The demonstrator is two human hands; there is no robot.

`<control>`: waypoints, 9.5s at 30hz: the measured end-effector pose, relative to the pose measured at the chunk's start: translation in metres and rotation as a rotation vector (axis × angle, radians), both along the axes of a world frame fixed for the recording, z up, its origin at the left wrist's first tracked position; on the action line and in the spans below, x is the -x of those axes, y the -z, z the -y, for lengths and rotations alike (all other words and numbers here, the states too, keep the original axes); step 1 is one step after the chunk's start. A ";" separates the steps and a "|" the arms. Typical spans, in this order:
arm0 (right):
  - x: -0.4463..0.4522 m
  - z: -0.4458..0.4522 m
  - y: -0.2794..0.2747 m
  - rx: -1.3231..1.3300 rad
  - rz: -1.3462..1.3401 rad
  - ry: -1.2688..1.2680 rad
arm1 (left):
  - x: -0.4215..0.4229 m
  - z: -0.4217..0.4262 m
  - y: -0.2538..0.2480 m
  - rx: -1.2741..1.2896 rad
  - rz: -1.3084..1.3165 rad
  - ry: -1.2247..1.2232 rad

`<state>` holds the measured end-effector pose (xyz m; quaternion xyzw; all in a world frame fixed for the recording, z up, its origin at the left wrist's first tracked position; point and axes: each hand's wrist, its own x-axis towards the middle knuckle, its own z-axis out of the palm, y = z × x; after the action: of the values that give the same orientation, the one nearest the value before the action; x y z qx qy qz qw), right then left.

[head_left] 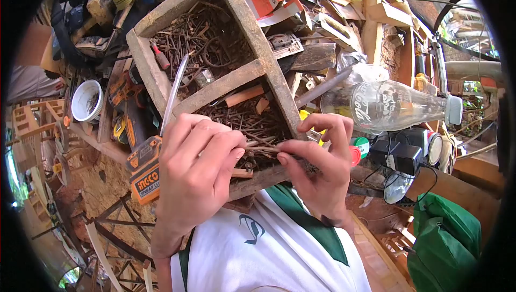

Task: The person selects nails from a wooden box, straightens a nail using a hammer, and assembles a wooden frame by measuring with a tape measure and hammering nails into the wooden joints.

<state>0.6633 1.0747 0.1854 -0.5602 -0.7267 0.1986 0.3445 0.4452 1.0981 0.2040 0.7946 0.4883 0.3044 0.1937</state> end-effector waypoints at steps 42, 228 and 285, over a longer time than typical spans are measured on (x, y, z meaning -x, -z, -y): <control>0.006 0.007 -0.010 0.049 0.292 -0.126 | 0.014 0.039 -0.005 0.126 0.187 -0.219; -0.021 -0.030 0.034 0.200 -0.204 -0.185 | 0.055 -0.123 -0.009 -0.087 -0.503 -0.187; -0.023 -0.030 0.036 0.211 -0.229 -0.206 | 0.097 -0.088 -0.011 0.884 1.401 0.166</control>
<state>0.6859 1.1051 0.1498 -0.4896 -0.7113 0.3706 0.3420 0.3480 1.1861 0.2151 0.3052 0.2691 0.4935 0.7687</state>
